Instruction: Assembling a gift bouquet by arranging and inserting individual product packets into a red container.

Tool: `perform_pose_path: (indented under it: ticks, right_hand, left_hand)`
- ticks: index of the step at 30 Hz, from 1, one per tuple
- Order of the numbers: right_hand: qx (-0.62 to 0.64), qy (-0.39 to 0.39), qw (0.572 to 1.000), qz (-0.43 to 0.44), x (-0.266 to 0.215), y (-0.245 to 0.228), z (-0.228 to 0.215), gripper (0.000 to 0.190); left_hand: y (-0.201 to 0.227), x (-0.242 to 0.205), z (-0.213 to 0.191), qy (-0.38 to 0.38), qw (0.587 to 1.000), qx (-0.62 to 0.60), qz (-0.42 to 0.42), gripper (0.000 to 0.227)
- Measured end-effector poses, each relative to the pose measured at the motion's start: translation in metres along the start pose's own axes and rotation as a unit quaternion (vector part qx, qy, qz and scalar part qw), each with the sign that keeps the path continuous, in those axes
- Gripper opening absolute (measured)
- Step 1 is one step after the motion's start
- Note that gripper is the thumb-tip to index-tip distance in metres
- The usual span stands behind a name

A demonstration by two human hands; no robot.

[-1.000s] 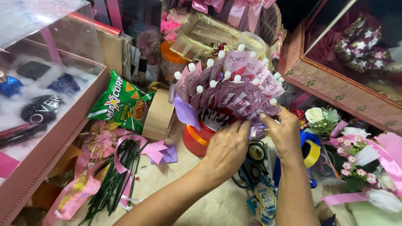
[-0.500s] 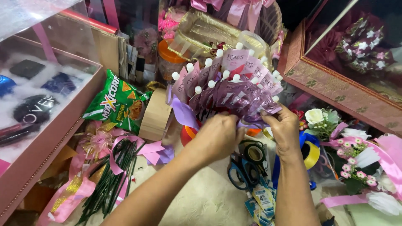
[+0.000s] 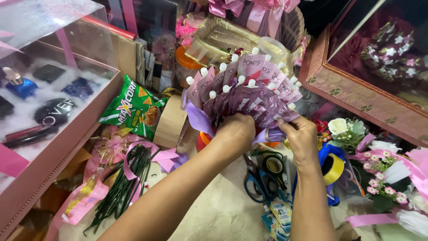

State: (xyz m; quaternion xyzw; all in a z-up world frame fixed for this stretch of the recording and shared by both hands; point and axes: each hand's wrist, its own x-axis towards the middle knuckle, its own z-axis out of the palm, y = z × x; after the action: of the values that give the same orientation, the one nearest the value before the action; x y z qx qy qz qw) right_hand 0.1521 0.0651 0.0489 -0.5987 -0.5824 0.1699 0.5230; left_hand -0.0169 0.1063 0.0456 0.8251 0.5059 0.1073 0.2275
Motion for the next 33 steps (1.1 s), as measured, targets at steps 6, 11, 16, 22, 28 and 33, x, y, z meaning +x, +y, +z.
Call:
perform_pose_path:
  ticks: [6, 11, 16, 22, 28, 33]
  right_hand:
    - [0.003, -0.005, 1.000, -0.002, -0.003, -0.013, 0.001, 0.017]
    - [0.012, -0.002, 1.000, 0.008, -0.005, -0.023, 0.005, 0.017]
    - [0.004, 0.006, 1.000, 0.016, -0.005, -0.030, 0.010, 0.016]
    - [-0.006, 0.002, 1.000, 0.016, -0.002, -0.029, 0.011, 0.014]
    - [-0.031, -0.004, 0.999, 0.015, -0.005, -0.026, 0.012, 0.012]
    - [-0.038, 0.005, 0.999, 0.014, -0.015, -0.044, 0.014, 0.006]
  left_hand:
    - [-0.014, 0.022, 0.021, 0.028, 0.999, -0.018, 0.001, 0.025]
    - [-0.011, 0.023, 0.017, 0.021, 0.999, -0.022, -0.010, 0.028]
    - [-0.004, 0.010, 0.003, 0.011, 0.999, -0.034, -0.018, 0.036]
    - [-0.005, 0.002, -0.006, 0.043, 0.996, -0.073, -0.007, 0.026]
    - [-0.002, -0.002, -0.018, 0.018, 0.996, -0.082, -0.009, 0.016]
    - [-0.002, -0.002, -0.021, 0.012, 0.997, -0.082, -0.006, 0.017]
